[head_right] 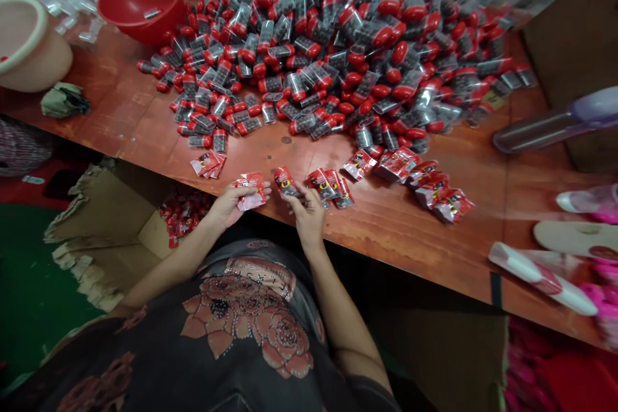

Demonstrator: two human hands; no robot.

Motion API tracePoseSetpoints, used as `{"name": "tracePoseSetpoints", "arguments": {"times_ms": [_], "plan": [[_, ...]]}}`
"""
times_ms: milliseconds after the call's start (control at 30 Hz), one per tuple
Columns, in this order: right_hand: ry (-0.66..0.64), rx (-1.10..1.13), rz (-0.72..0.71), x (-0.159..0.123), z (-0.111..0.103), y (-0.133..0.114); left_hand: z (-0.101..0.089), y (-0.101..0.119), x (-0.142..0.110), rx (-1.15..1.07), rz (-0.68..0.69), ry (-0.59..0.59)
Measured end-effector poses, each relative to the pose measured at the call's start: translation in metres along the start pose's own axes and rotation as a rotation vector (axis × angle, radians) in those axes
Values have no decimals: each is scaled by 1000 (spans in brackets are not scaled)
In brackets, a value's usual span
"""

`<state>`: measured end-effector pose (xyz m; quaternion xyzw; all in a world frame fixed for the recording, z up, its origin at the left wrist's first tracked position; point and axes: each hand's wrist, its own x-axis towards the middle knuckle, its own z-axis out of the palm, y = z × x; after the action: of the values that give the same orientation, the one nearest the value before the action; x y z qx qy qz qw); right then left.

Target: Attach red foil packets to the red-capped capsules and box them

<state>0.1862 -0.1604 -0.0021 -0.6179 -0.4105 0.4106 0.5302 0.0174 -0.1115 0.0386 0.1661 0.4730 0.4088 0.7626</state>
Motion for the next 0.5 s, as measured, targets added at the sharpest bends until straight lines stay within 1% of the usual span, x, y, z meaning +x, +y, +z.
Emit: {"name": "tracePoseSetpoints", "arguments": {"times_ms": [100,167,267,333,367,400,500], "plan": [[92,-260,-111,0,-14,10,-3,1,1,-2,-22,29],[116,-446,-189,-1,-22,12,-4,0,2,-5,-21,30],[167,-660,-228,-5,-26,6,-6,-2,5,-1,-5,58],[198,-694,-241,-8,-21,-4,-6,-3,7,-2,20,85],[179,-667,-250,-9,-16,-10,-5,-4,8,-9,35,93],[129,-615,-258,-9,-9,-15,-5,-4,8,-22,53,97],[-137,-381,-227,0,18,-24,-3,-3,9,-68,104,75]]}}
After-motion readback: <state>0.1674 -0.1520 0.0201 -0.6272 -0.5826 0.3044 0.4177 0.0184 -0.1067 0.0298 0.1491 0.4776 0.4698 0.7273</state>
